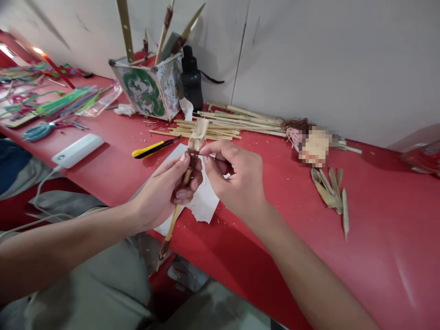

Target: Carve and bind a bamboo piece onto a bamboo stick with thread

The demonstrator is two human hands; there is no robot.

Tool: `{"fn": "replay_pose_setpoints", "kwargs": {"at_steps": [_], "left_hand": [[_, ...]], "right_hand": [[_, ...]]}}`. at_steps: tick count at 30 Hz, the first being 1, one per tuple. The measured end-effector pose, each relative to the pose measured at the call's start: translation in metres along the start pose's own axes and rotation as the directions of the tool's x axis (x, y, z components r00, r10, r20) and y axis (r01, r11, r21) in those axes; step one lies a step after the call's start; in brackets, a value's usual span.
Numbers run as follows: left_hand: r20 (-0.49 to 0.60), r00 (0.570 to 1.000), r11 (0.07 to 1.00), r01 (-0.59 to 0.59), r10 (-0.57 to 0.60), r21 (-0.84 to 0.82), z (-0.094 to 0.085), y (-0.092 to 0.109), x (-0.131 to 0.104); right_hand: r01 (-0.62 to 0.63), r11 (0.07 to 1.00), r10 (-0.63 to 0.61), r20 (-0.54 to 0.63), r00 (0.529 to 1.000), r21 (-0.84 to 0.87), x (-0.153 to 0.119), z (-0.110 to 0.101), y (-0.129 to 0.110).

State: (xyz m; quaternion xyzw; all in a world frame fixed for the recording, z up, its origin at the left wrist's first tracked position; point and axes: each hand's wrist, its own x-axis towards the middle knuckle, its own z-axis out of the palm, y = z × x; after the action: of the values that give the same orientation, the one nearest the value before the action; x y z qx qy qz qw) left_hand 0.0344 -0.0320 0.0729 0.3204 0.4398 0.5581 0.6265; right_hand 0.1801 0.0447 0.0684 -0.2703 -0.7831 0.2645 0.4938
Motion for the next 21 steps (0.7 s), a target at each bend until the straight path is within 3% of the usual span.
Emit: {"fn": "replay_pose_setpoints", "kwargs": {"at_steps": [8, 12, 21], "left_hand": [[-0.047, 0.997, 0.992, -0.056, 0.061, 0.113, -0.0045, -0.0004, 0.0056], [-0.080, 0.994, 0.985, -0.064, 0.078, 0.162, -0.0050, -0.0010, 0.0064], [-0.032, 0.999, 0.987, -0.037, 0.043, 0.159, -0.0042, -0.0041, 0.0066]], "right_hand": [[0.050, 0.985, -0.047, 0.018, 0.999, -0.167, 0.0037, 0.0002, 0.0066], [0.084, 0.976, -0.092, -0.030, 0.995, -0.200, 0.0025, -0.0005, 0.0081], [0.116, 0.966, -0.129, -0.044, 0.991, -0.231, 0.0025, -0.0021, 0.0055]]}}
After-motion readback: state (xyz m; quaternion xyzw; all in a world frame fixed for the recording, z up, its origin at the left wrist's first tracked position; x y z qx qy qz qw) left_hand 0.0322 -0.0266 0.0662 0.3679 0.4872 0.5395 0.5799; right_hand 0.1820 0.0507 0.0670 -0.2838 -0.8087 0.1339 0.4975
